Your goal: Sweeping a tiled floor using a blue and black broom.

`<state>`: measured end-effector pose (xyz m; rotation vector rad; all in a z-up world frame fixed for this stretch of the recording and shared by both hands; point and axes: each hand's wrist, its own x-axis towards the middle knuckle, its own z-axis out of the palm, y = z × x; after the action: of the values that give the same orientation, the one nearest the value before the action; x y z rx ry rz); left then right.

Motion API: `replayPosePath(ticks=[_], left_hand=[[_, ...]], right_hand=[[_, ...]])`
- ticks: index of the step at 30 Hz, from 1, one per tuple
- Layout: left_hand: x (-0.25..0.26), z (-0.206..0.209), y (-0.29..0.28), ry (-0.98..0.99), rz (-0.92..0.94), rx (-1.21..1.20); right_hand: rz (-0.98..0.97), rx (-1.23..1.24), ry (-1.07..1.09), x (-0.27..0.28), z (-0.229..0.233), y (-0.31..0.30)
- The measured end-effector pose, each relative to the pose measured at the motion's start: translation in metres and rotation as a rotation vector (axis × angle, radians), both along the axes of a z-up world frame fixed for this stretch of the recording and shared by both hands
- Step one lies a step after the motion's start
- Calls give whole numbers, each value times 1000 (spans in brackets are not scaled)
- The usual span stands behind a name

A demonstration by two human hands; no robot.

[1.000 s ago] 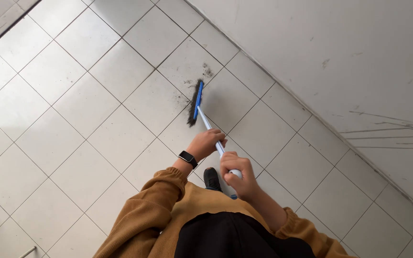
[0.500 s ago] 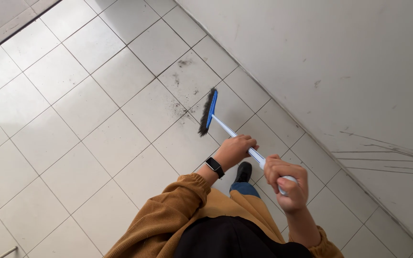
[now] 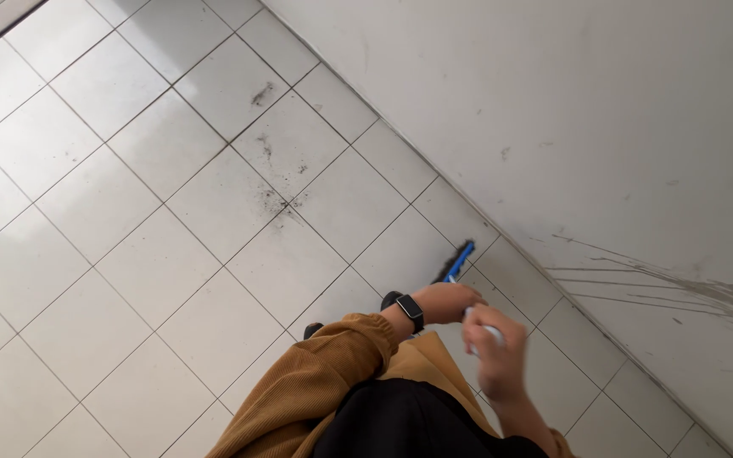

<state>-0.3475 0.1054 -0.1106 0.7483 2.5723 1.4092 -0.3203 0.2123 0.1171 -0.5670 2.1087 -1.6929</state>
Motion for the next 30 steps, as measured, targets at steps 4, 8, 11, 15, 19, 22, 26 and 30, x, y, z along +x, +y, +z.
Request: replayPosePath(ticks=[4,8,11,15,19,22,26,30], left_hand=[[-12,-80,-27,152,-23,74],[-9,-48,-101,-302,219,-108],[-17,-32,-143,-313,335,-127],[-42,1,-170,-380,450,-249],[-62,-11,-147,-341,510,-309],[-74,-9,-115,-192,492,-285],[-85,23,-40,-108,455,-148],[-95,84,23,-151,304,25]], right_hand=[[-8,-60,-80,-14,-85,-35],[62,-205,-89,-21,-109,-79],[117,-268,-116,-37,-113,-109],[175,-273,-187,-67,-114,-129],[215,-322,-86,-97,-118,-86],[288,-323,60,-116,-99,-34],[242,-244,20,-134,-33,31],[108,-200,-25,-132,23,62]])
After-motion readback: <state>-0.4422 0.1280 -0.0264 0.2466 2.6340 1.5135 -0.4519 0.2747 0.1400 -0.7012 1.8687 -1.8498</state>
